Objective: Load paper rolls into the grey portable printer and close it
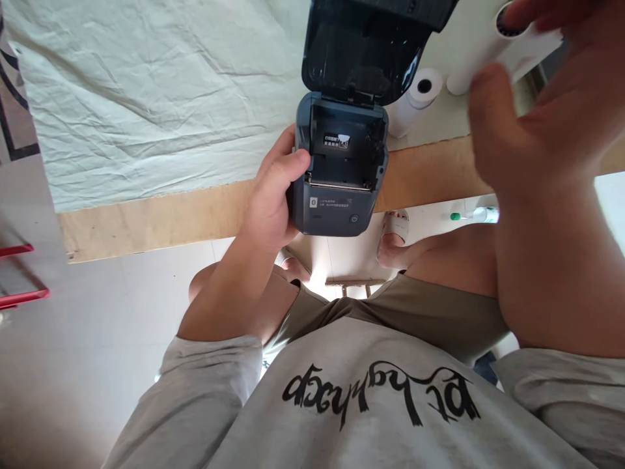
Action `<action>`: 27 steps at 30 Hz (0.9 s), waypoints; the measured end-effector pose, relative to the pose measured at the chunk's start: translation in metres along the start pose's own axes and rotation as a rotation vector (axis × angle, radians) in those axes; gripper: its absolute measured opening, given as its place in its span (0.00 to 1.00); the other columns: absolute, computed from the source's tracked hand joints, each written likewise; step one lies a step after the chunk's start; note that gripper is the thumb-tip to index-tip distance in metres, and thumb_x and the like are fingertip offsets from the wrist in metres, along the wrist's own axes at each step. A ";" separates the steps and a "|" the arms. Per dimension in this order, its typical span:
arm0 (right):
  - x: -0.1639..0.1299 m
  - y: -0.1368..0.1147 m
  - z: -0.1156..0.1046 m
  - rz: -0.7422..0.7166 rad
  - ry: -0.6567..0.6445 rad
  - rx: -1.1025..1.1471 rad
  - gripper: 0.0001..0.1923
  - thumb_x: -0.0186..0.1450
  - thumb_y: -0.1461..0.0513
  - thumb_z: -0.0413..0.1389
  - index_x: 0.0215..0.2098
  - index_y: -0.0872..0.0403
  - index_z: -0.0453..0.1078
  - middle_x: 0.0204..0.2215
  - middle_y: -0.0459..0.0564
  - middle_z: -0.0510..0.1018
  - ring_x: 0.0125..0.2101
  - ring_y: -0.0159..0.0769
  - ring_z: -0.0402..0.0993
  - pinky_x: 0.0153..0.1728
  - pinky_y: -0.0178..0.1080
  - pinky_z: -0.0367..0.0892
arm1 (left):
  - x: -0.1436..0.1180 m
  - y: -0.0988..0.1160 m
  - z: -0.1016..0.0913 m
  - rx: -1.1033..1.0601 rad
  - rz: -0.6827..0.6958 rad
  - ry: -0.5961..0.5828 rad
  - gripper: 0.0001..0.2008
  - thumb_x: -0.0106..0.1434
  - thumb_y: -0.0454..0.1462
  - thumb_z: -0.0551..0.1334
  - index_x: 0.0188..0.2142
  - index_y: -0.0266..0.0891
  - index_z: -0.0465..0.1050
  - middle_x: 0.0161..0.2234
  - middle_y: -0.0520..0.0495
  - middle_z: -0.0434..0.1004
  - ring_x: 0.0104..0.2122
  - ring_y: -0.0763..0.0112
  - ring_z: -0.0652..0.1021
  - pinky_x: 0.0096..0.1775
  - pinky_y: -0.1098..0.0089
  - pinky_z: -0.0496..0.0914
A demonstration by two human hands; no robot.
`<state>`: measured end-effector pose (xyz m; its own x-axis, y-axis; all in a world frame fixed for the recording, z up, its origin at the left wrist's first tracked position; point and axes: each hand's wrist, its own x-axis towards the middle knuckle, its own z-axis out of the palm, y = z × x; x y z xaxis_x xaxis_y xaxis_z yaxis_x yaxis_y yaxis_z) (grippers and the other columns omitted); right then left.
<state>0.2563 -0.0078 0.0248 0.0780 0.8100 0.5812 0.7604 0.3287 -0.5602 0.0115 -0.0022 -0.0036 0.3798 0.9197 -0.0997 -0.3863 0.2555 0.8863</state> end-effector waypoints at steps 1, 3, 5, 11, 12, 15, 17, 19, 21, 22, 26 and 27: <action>-0.003 -0.004 0.002 -0.073 0.005 0.047 0.26 0.50 0.65 0.56 0.49 0.55 0.72 0.45 0.54 0.77 0.45 0.44 0.73 0.48 0.46 0.66 | 0.000 0.000 -0.001 0.002 0.000 -0.011 0.18 0.60 0.51 0.57 0.42 0.43 0.73 0.36 0.46 0.79 0.32 0.63 0.78 0.31 0.62 0.71; -0.007 -0.009 0.010 -0.164 -0.064 0.042 0.28 0.50 0.66 0.57 0.50 0.57 0.70 0.44 0.56 0.76 0.42 0.43 0.74 0.41 0.44 0.68 | 0.000 0.000 -0.001 0.004 -0.009 -0.005 0.17 0.61 0.50 0.57 0.42 0.43 0.72 0.37 0.46 0.79 0.32 0.64 0.77 0.30 0.63 0.70; -0.009 -0.010 0.020 -0.100 -0.195 -0.019 0.30 0.50 0.65 0.59 0.53 0.58 0.67 0.49 0.59 0.72 0.47 0.43 0.73 0.43 0.43 0.70 | -0.001 0.002 0.000 0.009 -0.025 0.017 0.16 0.61 0.49 0.57 0.41 0.43 0.71 0.38 0.46 0.78 0.32 0.65 0.77 0.28 0.66 0.68; -0.008 -0.007 0.031 0.032 -0.316 -0.086 0.25 0.55 0.66 0.58 0.51 0.50 0.65 0.47 0.51 0.75 0.44 0.37 0.72 0.46 0.40 0.68 | -0.004 0.005 0.002 -0.001 -0.035 0.026 0.15 0.60 0.48 0.58 0.41 0.43 0.71 0.35 0.48 0.76 0.31 0.67 0.77 0.27 0.67 0.67; -0.008 -0.008 0.030 0.034 -0.313 -0.052 0.28 0.53 0.68 0.57 0.52 0.49 0.62 0.45 0.49 0.76 0.41 0.35 0.72 0.44 0.39 0.68 | -0.004 0.005 0.002 -0.001 -0.035 0.023 0.15 0.60 0.48 0.59 0.41 0.42 0.71 0.35 0.48 0.76 0.31 0.66 0.78 0.27 0.67 0.68; -0.010 -0.010 0.026 0.017 -0.341 0.028 0.31 0.50 0.71 0.52 0.52 0.48 0.60 0.42 0.46 0.77 0.37 0.33 0.71 0.42 0.39 0.67 | -0.003 0.005 0.002 0.006 -0.027 0.012 0.16 0.60 0.48 0.58 0.42 0.42 0.73 0.36 0.47 0.77 0.34 0.64 0.79 0.32 0.65 0.71; -0.012 -0.012 0.026 -0.022 -0.374 0.025 0.27 0.50 0.70 0.52 0.48 0.47 0.63 0.43 0.47 0.76 0.41 0.35 0.70 0.44 0.40 0.67 | -0.003 0.005 0.002 0.009 -0.021 0.002 0.17 0.60 0.49 0.57 0.42 0.43 0.73 0.36 0.47 0.78 0.34 0.64 0.79 0.34 0.64 0.72; -0.013 -0.014 0.027 -0.029 -0.358 0.001 0.21 0.52 0.67 0.56 0.45 0.48 0.64 0.43 0.51 0.73 0.43 0.38 0.69 0.45 0.41 0.67 | -0.003 0.005 0.002 0.019 -0.028 0.000 0.18 0.60 0.50 0.57 0.42 0.43 0.73 0.36 0.47 0.78 0.36 0.63 0.80 0.35 0.63 0.72; -0.014 -0.016 0.030 -0.012 -0.320 -0.032 0.21 0.54 0.65 0.58 0.46 0.50 0.66 0.42 0.53 0.70 0.44 0.39 0.68 0.45 0.42 0.67 | -0.003 0.005 0.003 0.029 -0.041 0.006 0.18 0.59 0.50 0.58 0.42 0.43 0.73 0.38 0.47 0.78 0.37 0.62 0.80 0.36 0.63 0.73; -0.015 -0.015 0.031 -0.011 -0.306 -0.044 0.22 0.54 0.66 0.58 0.47 0.50 0.65 0.42 0.53 0.70 0.44 0.39 0.68 0.46 0.42 0.67 | -0.003 0.005 0.003 0.029 -0.042 0.014 0.17 0.59 0.49 0.58 0.42 0.42 0.73 0.38 0.47 0.78 0.37 0.62 0.80 0.37 0.63 0.73; -0.012 -0.001 0.032 -0.075 -0.211 0.065 0.32 0.53 0.70 0.55 0.55 0.47 0.55 0.46 0.48 0.68 0.37 0.29 0.66 0.36 0.35 0.65 | -0.004 0.006 0.003 0.023 -0.023 0.016 0.16 0.60 0.49 0.58 0.42 0.42 0.73 0.36 0.48 0.78 0.35 0.63 0.79 0.38 0.62 0.74; -0.011 0.004 0.030 -0.093 -0.166 0.131 0.31 0.54 0.69 0.56 0.54 0.47 0.53 0.48 0.47 0.65 0.35 0.26 0.65 0.32 0.34 0.63 | -0.004 0.007 0.003 0.025 -0.027 0.001 0.17 0.60 0.49 0.58 0.42 0.42 0.73 0.37 0.47 0.78 0.35 0.63 0.79 0.38 0.62 0.74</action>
<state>0.2394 -0.0004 -0.0019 -0.1042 0.8385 0.5348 0.6683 0.4573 -0.5868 0.0097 -0.0049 0.0039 0.3884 0.9131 -0.1240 -0.3550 0.2724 0.8943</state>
